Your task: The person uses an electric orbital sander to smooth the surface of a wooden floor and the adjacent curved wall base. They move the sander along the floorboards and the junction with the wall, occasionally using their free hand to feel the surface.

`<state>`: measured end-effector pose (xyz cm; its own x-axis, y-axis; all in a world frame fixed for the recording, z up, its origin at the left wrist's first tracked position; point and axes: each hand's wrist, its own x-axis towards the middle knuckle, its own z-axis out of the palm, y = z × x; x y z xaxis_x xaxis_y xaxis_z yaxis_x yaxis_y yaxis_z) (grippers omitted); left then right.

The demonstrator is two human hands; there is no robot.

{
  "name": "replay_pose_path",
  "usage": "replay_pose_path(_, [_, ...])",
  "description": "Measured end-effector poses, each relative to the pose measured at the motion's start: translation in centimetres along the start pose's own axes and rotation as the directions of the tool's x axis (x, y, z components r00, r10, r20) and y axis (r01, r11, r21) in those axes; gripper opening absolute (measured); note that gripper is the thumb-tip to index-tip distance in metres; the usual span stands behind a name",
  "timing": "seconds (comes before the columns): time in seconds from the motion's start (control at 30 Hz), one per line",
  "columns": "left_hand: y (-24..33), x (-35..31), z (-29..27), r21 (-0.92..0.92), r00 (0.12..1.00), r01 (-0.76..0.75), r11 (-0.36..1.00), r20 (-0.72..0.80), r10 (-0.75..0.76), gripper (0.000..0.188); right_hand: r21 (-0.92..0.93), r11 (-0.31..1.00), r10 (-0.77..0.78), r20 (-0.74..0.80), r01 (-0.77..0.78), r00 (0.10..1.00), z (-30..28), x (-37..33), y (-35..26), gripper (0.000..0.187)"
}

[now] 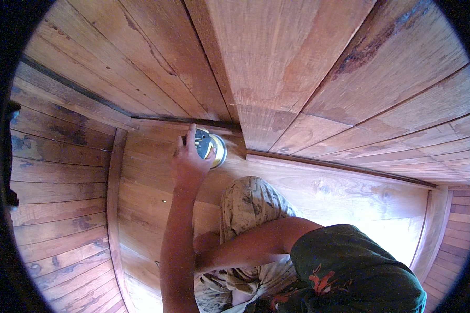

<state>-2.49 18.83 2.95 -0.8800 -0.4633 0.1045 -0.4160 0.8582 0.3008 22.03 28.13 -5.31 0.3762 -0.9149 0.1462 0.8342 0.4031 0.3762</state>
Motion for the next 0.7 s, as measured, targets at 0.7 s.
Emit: replay_pose_path(0.7, [2.9,-1.4,1.1,0.088,0.983,-0.183,0.979,0.001,0.184,0.091,0.002,1.0,-0.002,0.01,0.002,1.0,0.4,0.4,-0.2,0.041])
